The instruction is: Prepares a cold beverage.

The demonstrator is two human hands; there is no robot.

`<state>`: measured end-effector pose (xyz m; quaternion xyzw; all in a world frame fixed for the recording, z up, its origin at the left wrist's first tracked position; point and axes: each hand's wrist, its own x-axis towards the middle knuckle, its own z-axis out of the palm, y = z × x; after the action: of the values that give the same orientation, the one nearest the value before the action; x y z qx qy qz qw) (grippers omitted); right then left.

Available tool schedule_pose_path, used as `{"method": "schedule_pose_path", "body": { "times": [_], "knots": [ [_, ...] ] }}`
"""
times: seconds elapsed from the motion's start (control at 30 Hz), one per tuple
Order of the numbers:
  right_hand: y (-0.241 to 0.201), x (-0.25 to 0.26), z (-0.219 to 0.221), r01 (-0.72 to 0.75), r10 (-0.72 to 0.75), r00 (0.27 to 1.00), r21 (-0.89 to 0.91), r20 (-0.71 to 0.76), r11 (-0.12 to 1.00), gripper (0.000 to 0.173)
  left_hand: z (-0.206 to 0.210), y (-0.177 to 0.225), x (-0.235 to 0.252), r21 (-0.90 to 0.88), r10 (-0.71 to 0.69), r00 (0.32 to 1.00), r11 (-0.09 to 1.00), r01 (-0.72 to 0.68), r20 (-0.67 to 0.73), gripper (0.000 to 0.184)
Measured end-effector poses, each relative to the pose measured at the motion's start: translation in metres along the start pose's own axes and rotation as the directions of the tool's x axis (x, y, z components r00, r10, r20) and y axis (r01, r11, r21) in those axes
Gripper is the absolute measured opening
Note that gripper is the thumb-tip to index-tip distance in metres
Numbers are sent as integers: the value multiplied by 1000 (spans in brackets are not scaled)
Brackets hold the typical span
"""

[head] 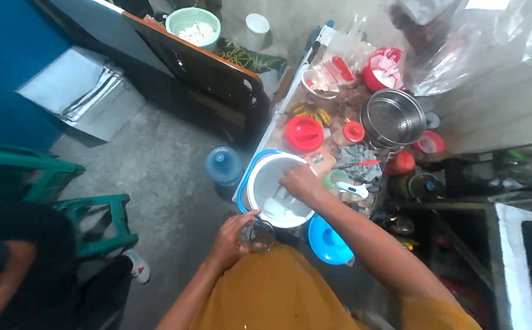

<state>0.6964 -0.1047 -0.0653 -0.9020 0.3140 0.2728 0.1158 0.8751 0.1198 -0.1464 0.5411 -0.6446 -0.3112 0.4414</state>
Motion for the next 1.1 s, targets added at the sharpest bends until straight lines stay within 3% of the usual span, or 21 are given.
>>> {"method": "schedule_pose_path", "body": {
  "times": [0.1,0.2,0.33,0.53,0.7,0.8,0.9,0.97,1.1],
  "knots": [
    [-17,0,4,-164,175,974,84,-141,983,28,1,-2,0,1,43,998,999,-43,-40,68],
    [-31,18,11,-270,287,957,205,-54,941,32,0,-3,2,25,50,995,999,-48,-82,66],
    [-40,43,23,-304,264,950,301,165,904,25,-2,-2,5,21,2,998,1000,-1,-57,69],
    [-30,39,-2,-292,207,931,275,299,916,32,-9,-4,15,45,2,1000,999,-2,-2,66],
    [-20,42,20,-317,199,920,338,339,886,34,-9,-8,12,21,36,999,999,-36,-5,66],
    [-3,28,19,-268,143,942,420,305,867,39,-12,-7,6,69,10,993,998,-2,-118,68],
    [9,8,20,-196,97,974,541,205,818,38,-18,2,2,168,-128,957,970,175,-259,78],
    [13,-5,18,-178,103,982,609,156,773,37,-24,4,2,264,-193,940,926,269,-280,81],
    [10,-27,11,-179,159,983,696,93,695,37,-33,9,7,383,-259,941,864,327,-219,83]
  ]
}}
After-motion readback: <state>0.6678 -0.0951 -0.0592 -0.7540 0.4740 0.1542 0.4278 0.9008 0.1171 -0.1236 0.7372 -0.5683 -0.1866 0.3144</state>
